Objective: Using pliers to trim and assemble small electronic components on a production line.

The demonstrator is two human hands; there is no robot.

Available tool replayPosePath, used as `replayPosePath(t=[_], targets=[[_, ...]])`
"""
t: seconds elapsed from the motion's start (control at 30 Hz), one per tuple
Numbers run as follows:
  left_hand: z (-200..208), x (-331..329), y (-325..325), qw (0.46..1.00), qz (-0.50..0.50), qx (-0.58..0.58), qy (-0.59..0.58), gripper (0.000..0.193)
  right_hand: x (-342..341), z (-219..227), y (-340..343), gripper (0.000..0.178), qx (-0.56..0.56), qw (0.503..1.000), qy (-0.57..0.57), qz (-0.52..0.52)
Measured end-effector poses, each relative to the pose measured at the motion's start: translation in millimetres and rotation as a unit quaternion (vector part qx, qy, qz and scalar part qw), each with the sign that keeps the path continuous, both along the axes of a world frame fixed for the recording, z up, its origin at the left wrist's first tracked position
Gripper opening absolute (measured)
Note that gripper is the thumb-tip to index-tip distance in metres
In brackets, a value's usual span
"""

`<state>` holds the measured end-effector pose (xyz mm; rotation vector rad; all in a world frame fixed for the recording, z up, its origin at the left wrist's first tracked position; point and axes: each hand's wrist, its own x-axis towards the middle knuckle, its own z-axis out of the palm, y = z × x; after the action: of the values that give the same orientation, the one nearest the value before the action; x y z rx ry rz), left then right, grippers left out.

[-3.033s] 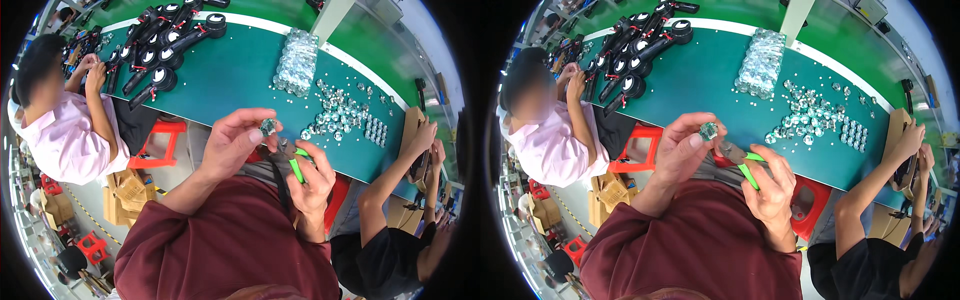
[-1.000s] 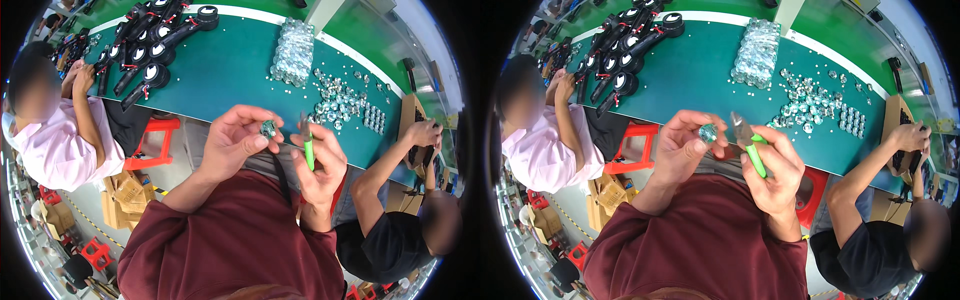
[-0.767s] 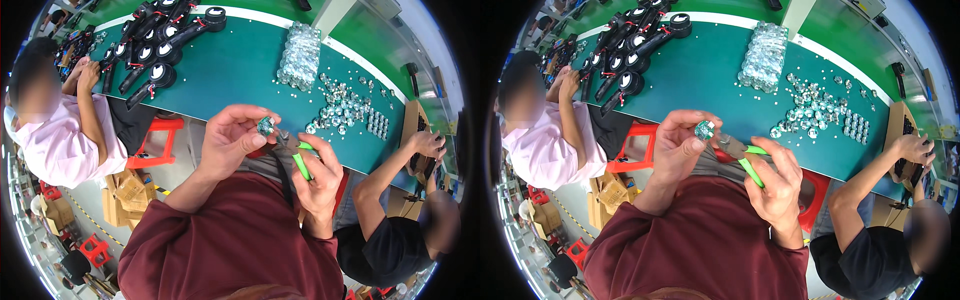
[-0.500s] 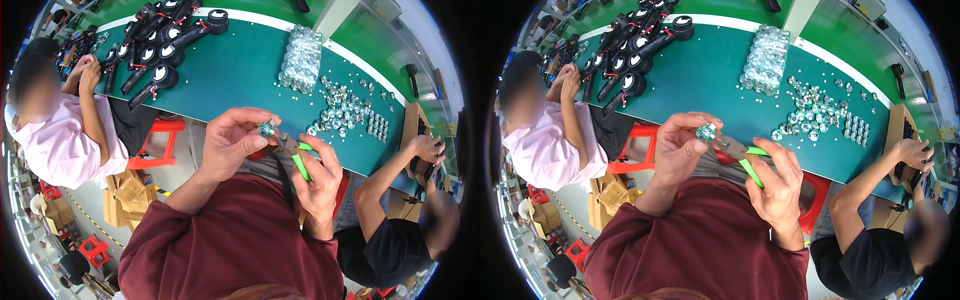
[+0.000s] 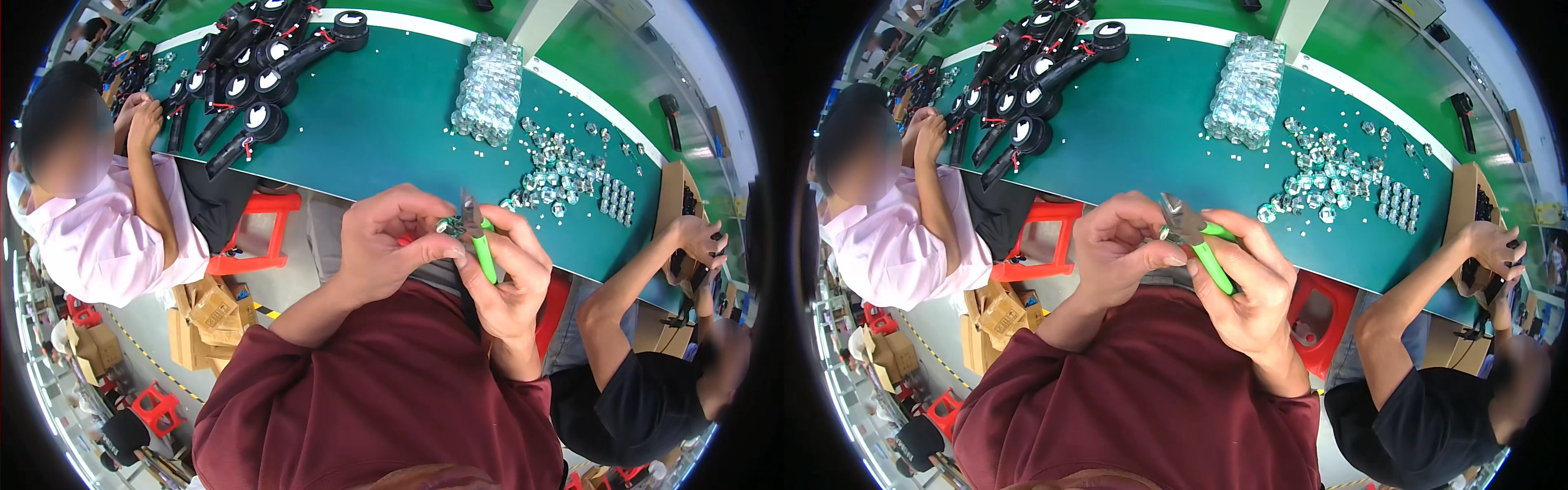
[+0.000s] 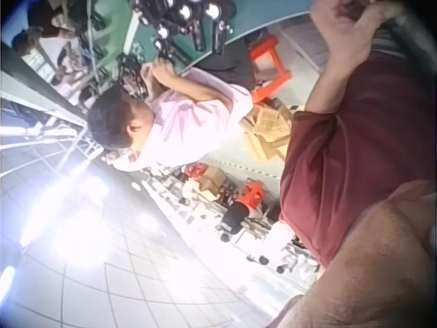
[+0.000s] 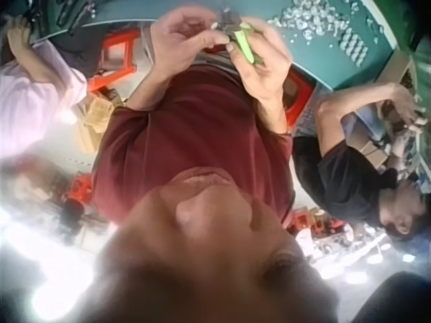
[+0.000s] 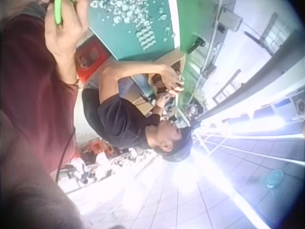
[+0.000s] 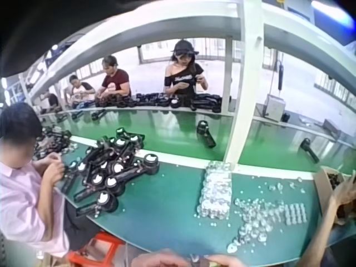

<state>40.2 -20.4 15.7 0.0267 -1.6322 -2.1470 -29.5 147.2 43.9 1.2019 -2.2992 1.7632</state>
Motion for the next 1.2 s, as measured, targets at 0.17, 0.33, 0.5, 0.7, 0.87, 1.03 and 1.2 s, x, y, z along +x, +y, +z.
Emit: replayPosePath(t=[0.17, 0.33, 0.5, 0.7, 0.87, 1.03, 1.2], targets=[[0, -1, 3, 0.994, 0.049, -0.095, 0.015, 0.030, -1, -1, 0, 0.019, -0.006, 0.999, -0.036, 0.005], [-4, -2, 2, 0.989, 0.047, -0.135, 0.027, 0.036, -3, -3, -2, 0.018, -0.015, 0.998, -0.056, 0.016], [3, -4, 5, 0.996, 0.007, -0.084, 0.011, 0.040, -4, -7, -1, 0.017, -0.016, 0.998, -0.062, 0.006], [2, -1, -5, 0.992, 0.011, -0.124, 0.012, 0.034, -7, -7, -8, 0.019, -0.042, 0.996, -0.078, 0.017], [19, -6, -57, 0.972, 0.164, -0.150, -0.072, 0.028, -6, -6, 14, 0.024, 0.018, 0.995, -0.062, -0.075], [33, -2, -212, 0.836, 0.444, -0.306, -0.103, 0.021, -33, -34, 62, 0.020, 0.056, 0.974, -0.033, -0.217], [36, -29, -414, 0.683, 0.490, -0.514, -0.170, 0.026, -39, -65, 101, 0.021, 0.081, 0.926, 0.026, -0.368]])
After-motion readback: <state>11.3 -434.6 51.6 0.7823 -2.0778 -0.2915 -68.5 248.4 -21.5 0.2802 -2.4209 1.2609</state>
